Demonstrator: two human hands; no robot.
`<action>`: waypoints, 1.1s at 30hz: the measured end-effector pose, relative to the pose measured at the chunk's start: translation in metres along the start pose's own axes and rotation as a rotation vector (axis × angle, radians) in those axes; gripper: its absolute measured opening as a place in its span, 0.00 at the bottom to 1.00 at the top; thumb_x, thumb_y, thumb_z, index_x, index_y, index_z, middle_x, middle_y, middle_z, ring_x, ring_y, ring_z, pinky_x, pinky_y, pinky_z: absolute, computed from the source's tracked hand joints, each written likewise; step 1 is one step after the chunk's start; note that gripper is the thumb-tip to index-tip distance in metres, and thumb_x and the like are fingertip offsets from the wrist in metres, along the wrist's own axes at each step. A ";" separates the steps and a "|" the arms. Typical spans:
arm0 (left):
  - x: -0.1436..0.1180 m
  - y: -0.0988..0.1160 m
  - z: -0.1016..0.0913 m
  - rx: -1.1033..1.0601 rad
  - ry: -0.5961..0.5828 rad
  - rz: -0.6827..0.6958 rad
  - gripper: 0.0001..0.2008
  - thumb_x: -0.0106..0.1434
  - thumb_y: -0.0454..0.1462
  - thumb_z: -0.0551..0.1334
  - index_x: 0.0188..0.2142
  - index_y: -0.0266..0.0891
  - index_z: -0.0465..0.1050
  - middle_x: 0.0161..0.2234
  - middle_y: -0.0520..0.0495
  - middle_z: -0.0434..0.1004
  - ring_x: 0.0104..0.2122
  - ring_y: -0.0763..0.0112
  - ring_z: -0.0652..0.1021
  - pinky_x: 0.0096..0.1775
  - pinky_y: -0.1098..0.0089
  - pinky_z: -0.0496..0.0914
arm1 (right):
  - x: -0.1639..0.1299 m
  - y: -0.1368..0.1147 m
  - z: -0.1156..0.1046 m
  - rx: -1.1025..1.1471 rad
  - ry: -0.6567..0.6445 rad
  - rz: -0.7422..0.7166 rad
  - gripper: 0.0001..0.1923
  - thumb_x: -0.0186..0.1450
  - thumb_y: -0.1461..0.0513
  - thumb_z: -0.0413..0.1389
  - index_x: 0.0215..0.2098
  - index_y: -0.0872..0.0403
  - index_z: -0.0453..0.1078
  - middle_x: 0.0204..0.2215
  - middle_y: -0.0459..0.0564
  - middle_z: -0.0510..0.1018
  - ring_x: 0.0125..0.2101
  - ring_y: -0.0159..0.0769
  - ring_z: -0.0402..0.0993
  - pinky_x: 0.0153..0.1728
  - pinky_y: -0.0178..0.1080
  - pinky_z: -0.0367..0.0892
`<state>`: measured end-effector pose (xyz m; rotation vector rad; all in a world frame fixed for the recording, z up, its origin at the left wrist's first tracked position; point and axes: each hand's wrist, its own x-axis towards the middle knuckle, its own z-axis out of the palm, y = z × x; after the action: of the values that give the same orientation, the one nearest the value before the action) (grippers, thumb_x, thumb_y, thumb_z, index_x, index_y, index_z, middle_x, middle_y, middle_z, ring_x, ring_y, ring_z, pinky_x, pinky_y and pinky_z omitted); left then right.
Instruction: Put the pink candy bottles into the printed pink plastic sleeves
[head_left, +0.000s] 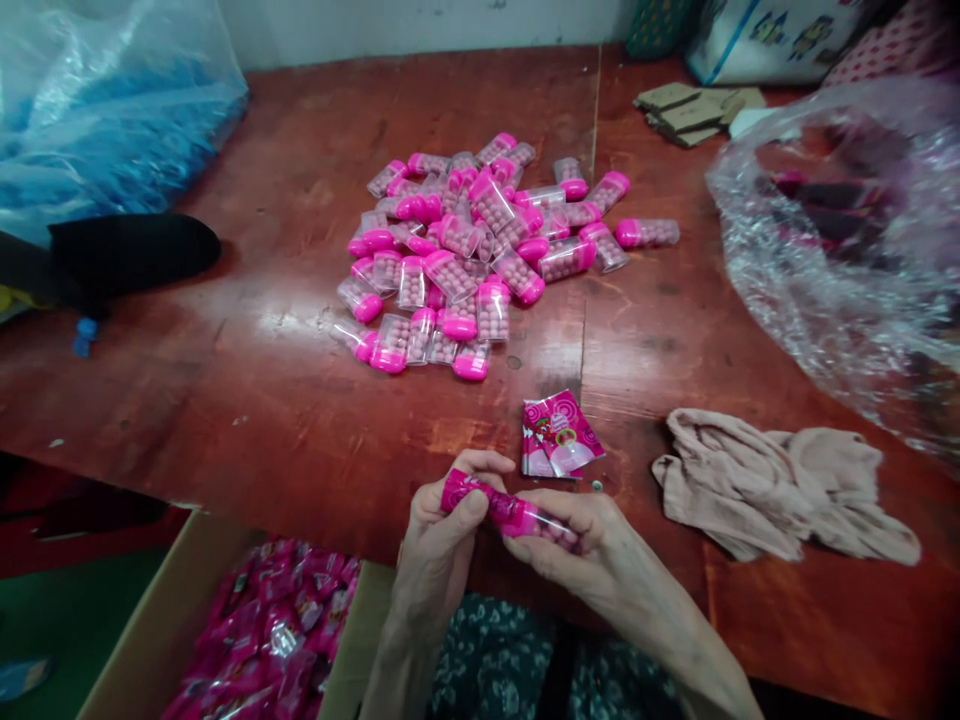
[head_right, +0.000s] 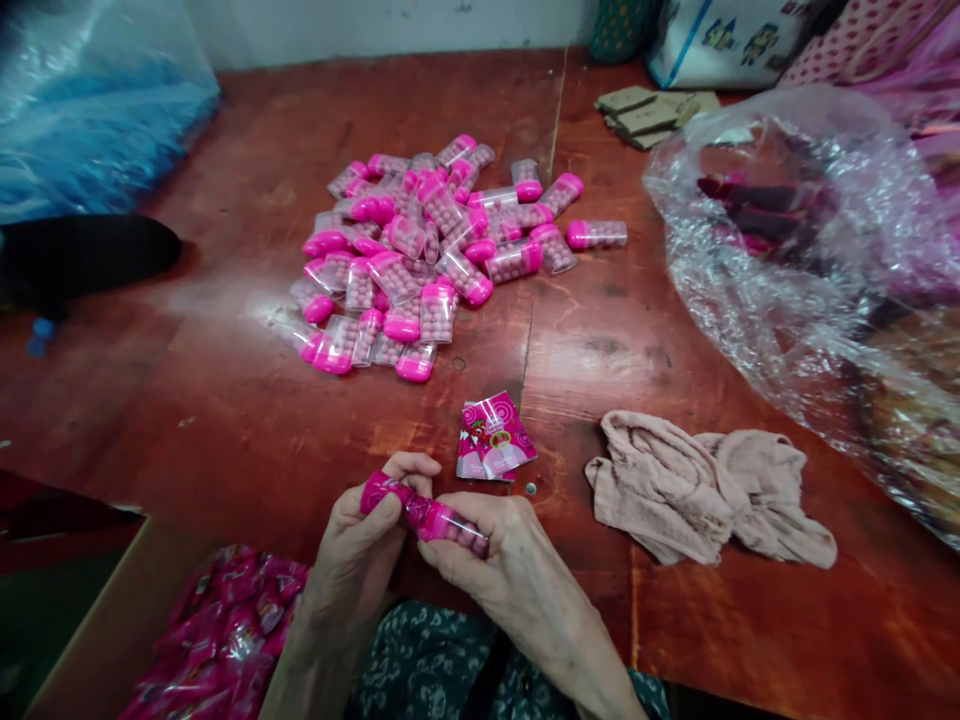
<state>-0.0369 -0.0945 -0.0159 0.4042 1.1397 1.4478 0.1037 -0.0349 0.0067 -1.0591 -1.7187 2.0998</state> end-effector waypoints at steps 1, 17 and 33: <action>0.001 -0.001 -0.001 -0.006 -0.013 0.017 0.07 0.59 0.33 0.59 0.31 0.35 0.77 0.37 0.44 0.69 0.31 0.74 0.67 0.34 0.74 0.64 | 0.000 0.000 0.000 -0.013 -0.001 0.001 0.09 0.64 0.59 0.52 0.31 0.55 0.70 0.19 0.39 0.55 0.21 0.26 0.47 0.20 0.32 0.44; 0.000 0.000 0.022 -0.178 0.185 -0.140 0.21 0.44 0.38 0.70 0.39 0.35 0.74 0.39 0.40 0.78 0.35 0.62 0.77 0.37 0.67 0.71 | 0.001 0.003 0.015 0.120 0.236 -0.048 0.08 0.61 0.59 0.56 0.38 0.54 0.71 0.20 0.39 0.61 0.19 0.25 0.54 0.19 0.29 0.53; 0.003 0.009 0.031 -0.082 0.155 -0.114 0.11 0.42 0.37 0.70 0.27 0.35 0.79 0.23 0.47 0.75 0.18 0.76 0.70 0.20 0.77 0.64 | -0.012 0.004 0.022 0.178 0.201 0.038 0.10 0.63 0.56 0.54 0.38 0.54 0.69 0.20 0.41 0.64 0.19 0.26 0.57 0.19 0.30 0.54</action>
<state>-0.0180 -0.0780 0.0045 0.1691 1.2025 1.4393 0.0987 -0.0601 0.0086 -1.2095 -1.4021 2.0446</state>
